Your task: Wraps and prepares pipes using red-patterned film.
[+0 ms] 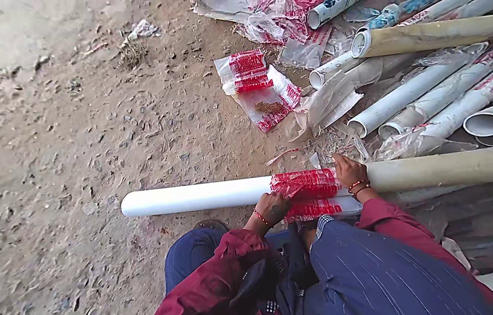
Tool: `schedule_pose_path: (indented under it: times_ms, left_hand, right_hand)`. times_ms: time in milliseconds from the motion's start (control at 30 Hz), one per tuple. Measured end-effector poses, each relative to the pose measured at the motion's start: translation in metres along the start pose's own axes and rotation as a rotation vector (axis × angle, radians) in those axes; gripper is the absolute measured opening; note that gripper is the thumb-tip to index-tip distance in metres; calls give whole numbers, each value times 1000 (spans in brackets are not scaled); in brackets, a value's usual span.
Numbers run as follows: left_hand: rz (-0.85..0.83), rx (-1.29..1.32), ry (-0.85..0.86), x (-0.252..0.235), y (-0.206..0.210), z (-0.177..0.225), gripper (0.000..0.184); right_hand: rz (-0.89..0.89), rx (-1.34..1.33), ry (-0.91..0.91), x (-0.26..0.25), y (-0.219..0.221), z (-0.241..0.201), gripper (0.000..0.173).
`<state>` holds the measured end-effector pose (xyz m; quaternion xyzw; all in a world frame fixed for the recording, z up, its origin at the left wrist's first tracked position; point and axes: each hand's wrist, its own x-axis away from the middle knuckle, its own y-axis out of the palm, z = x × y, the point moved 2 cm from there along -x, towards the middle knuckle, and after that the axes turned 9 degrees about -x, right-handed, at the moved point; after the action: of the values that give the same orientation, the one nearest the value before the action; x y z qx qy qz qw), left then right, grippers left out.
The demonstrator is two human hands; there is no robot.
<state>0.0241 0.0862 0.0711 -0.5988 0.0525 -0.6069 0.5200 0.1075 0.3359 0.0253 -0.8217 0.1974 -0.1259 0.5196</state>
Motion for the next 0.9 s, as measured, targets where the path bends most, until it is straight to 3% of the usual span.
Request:
schedule_pose_path:
  times_ms: [100,200,333,367,467,600,767,900]
  left_hand:
    - [210,100,-117,0,-20,-7,57]
    - [211,116,-71,-25,-2,-4,58]
    - [749,192,2,-39,32,1,36]
    - [784,223,5,-39,37,1,35]
    - [685,243,-66,-41,36,10,40]
    - [510,179,-195,-40,30,28,64]
    - [588,165,-233,-41,45,35,61]
    - [320,57,-256,-45,25,40,48]
  right_hand:
    - [251,-70,23,6,-4,15,30]
    - [357,47,-81,16,-7,38,28]
    - [356,84,-167,12,-4,47,26]
    - [328,62,-164,13,-2,48,26]
    - [261,-7,-131,10,-3,51,28]
    - [234,-27,-95,9,-7,50,27]
    - [218,-43,-91,8,-8,48,25]
    - [273,-69,-115,9,-6,51,26]
